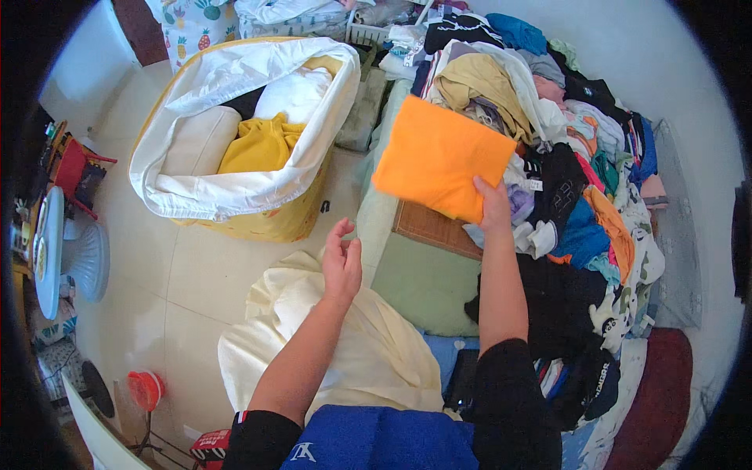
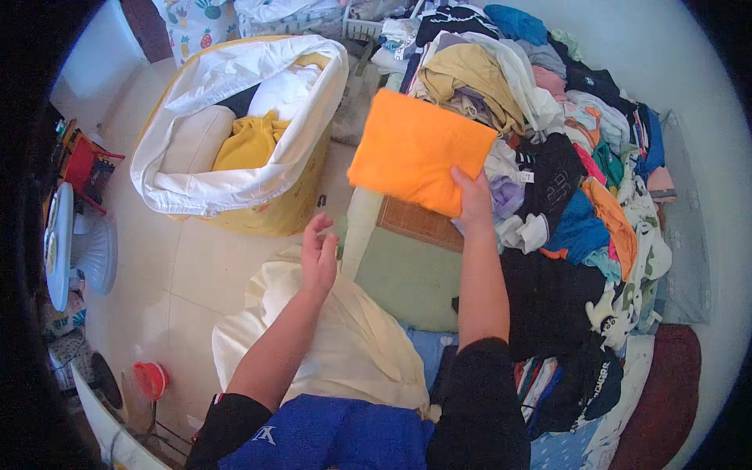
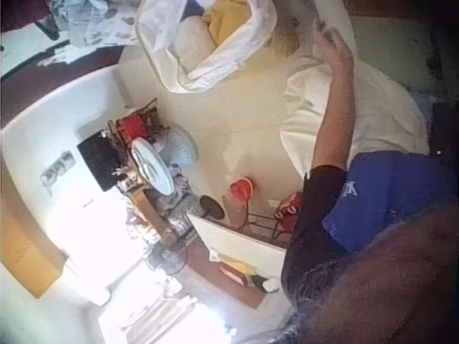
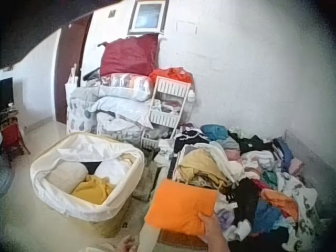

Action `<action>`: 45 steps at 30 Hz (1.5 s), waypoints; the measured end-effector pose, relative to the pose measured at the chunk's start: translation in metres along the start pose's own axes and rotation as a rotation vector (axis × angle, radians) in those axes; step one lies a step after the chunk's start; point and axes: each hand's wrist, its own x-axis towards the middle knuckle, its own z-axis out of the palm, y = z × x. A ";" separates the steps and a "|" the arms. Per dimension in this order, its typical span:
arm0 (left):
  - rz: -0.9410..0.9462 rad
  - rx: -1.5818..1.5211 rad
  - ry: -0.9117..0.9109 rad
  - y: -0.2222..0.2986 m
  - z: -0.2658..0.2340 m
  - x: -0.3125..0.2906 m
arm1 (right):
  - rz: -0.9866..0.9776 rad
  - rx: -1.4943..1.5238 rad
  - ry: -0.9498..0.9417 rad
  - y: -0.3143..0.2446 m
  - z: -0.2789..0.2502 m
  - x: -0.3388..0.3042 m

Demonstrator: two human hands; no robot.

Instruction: Folding various items of clothing, including a yellow t-shirt and an orange jersey, on a bed.

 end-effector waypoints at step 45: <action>-0.432 0.493 -0.471 -0.024 0.021 -0.006 | -0.061 -1.850 -0.005 0.118 0.049 0.054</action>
